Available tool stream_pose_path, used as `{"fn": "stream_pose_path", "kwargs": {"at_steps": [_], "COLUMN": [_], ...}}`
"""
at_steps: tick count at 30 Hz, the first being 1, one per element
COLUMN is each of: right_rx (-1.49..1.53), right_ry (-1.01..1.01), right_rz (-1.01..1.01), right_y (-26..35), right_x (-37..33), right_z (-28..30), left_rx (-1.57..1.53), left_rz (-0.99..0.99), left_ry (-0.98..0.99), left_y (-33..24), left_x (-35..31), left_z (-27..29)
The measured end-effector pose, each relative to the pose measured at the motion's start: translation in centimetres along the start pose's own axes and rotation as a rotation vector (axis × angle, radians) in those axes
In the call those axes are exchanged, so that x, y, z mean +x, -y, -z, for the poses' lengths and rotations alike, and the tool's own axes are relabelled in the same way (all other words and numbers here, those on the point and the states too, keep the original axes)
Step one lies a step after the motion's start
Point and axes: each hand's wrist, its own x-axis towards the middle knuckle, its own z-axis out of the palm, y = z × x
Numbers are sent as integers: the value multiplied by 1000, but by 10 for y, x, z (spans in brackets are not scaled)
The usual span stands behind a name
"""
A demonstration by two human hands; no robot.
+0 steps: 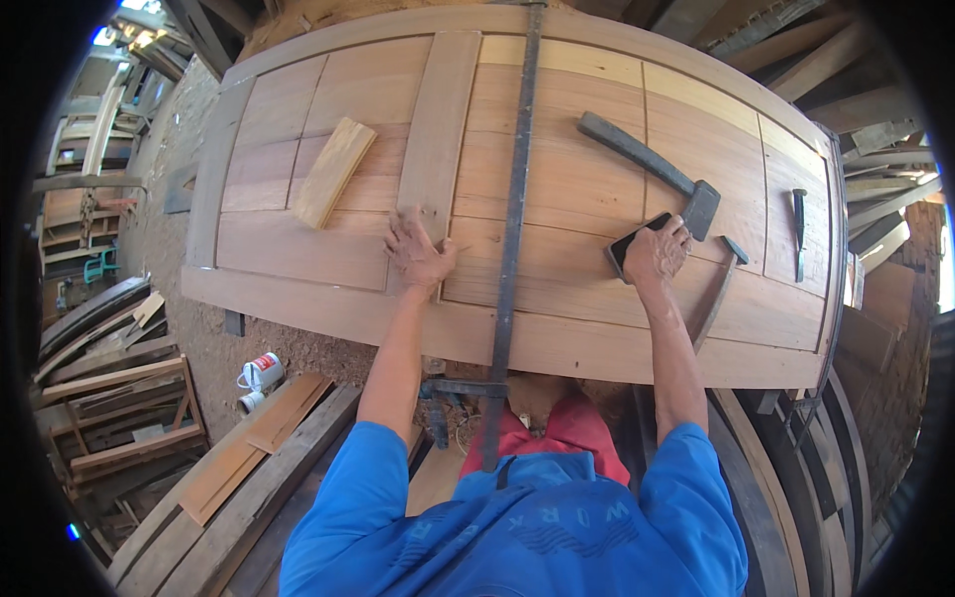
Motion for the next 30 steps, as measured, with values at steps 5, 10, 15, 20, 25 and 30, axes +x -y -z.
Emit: {"fn": "stream_pose_path", "kwargs": {"at_steps": [5, 10, 15, 20, 25, 30], "right_rx": [39, 176, 364, 704, 844, 917], "right_ry": [-115, -98, -159, -100, -161, -112], "right_rz": [10, 3, -15, -110, -162, -123], "right_y": [-13, -30, -51, -79, -95, -92], "right_x": [-1, -2, 0, -11, -24, -32], "right_z": [-24, -22, -23, -6, -24, -22], "left_rx": [-43, -72, -33, 12, 50, 78], "left_rz": [-5, -10, -33, -80, -94, -64], "left_ry": [-52, 52, 204, 134, 91, 67], "left_y": [-2, -3, 2, -3, -8, -1], "left_x": [0, 3, 0, 0, -1, -2], "left_z": [1, 5, 19, 6, -6, -10]}}
